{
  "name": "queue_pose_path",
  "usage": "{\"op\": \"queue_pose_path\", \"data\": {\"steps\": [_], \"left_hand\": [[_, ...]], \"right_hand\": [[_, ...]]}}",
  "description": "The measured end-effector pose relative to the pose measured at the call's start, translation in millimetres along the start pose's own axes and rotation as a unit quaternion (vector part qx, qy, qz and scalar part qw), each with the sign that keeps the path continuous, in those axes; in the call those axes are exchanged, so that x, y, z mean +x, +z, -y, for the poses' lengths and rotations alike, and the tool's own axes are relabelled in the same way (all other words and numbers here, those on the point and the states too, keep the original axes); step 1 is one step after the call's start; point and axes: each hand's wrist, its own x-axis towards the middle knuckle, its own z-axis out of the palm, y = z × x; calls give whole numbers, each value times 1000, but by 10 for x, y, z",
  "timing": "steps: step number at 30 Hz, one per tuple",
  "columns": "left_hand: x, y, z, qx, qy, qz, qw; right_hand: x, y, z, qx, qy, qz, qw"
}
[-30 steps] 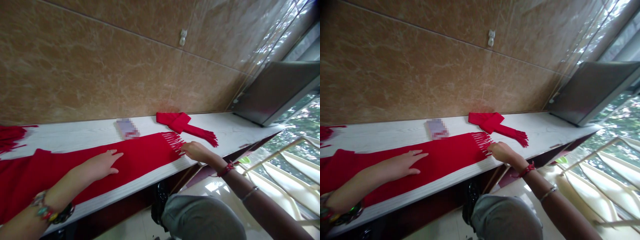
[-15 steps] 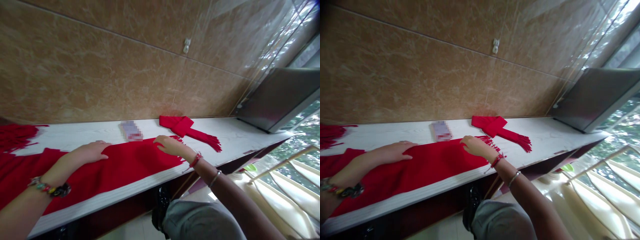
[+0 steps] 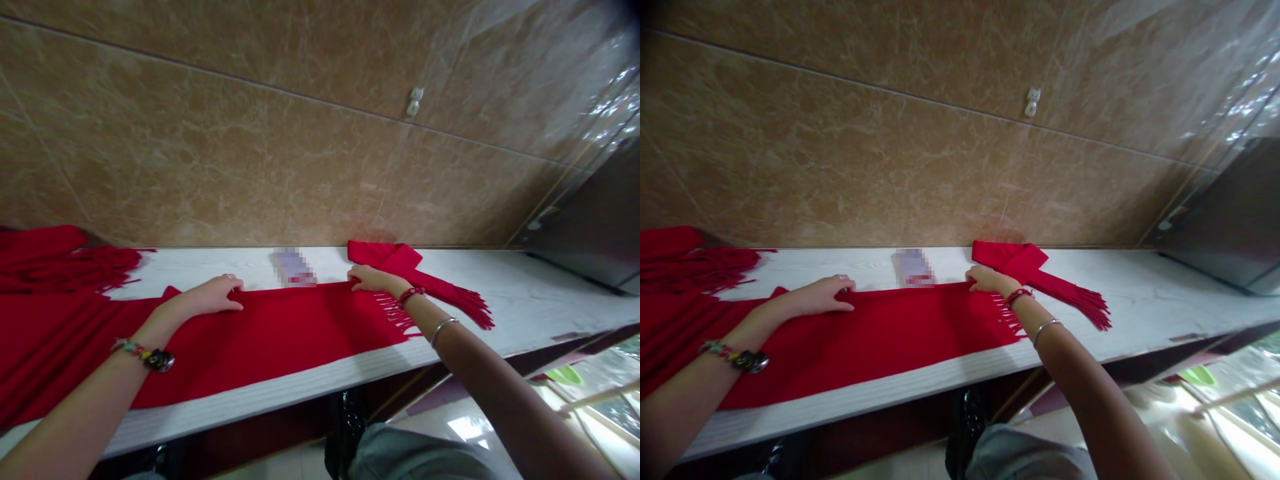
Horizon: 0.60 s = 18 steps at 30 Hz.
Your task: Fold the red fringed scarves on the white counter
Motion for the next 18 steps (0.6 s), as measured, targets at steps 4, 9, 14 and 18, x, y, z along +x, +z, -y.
{"op": "queue_pose_path", "data": {"steps": [4, 9, 14, 18], "left_hand": [[-33, 10, 254, 9, -33, 17, 999], [-90, 59, 502, -24, -39, -8, 999], [-131, 76, 516, -64, -19, -18, 998], [-199, -7, 483, -65, -13, -26, 997]], "right_hand": [[-156, 14, -228, -24, 54, -11, 998], [-273, 27, -469, -43, 101, -22, 994], [-271, 48, -496, -42, 88, -17, 995], [-298, 49, -503, -39, 79, -38, 995]]}}
